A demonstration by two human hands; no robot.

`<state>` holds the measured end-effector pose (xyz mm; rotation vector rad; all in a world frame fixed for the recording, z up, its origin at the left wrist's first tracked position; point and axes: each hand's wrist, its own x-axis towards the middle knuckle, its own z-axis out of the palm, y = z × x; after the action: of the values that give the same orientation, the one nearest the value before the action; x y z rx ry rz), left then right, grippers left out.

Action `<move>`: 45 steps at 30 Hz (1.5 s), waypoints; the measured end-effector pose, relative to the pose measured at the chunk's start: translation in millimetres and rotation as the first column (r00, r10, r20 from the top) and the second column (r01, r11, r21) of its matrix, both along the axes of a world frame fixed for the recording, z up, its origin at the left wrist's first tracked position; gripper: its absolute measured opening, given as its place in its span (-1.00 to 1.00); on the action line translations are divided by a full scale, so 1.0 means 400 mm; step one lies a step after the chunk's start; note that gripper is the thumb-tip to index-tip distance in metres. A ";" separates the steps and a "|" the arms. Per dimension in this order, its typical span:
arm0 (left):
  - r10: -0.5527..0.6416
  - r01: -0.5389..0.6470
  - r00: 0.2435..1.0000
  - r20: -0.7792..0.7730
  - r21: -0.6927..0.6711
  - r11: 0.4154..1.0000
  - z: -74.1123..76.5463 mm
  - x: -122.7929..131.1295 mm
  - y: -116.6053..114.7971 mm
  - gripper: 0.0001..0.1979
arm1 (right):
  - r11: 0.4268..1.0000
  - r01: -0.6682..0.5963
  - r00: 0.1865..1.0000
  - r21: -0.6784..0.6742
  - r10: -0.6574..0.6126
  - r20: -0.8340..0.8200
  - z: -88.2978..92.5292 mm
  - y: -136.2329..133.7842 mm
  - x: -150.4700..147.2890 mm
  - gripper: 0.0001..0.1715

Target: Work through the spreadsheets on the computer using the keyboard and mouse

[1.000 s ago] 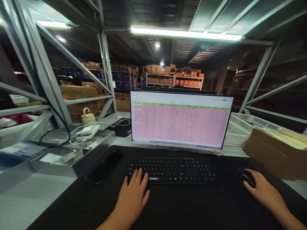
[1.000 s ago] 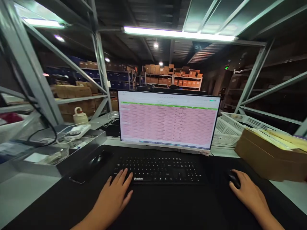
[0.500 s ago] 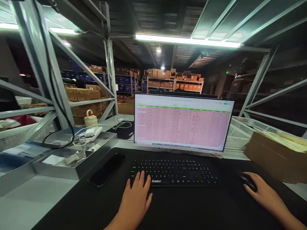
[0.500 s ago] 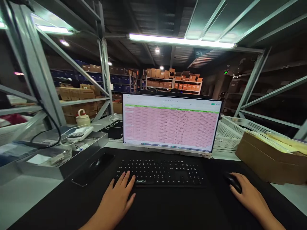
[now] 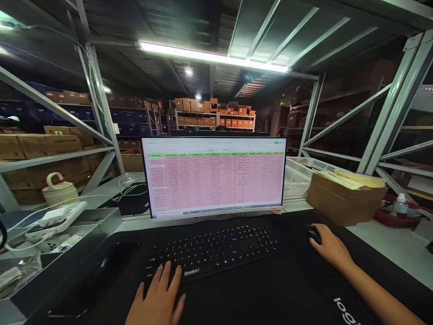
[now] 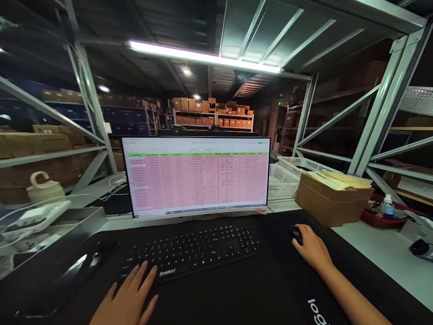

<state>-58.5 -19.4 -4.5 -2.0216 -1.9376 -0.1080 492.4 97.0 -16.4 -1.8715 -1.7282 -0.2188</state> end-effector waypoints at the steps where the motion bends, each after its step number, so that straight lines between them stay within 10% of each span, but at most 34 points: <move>1: -0.005 0.005 1.000 -0.003 0.011 1.000 -0.005 -0.003 0.002 -0.45 | 1.000 0.005 1.000 -0.001 -0.005 0.000 0.001 0.000 -0.001 -0.51; 28: -0.015 0.014 0.998 -0.055 -0.001 1.000 -0.007 -0.008 0.000 -0.43 | 0.999 -0.014 0.999 -0.031 0.015 0.030 0.039 -0.025 -0.025 -0.50; 45: 0.086 -0.074 0.995 0.057 -0.186 0.980 0.097 0.058 -0.038 -0.41 | 0.978 -0.205 0.978 0.027 0.206 -0.035 -0.035 0.026 0.060 -0.39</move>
<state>-35.1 -34.6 34.4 -2.0740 -2.1368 0.0264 516.2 107.5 -30.3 -1.6556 -1.8692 -0.1208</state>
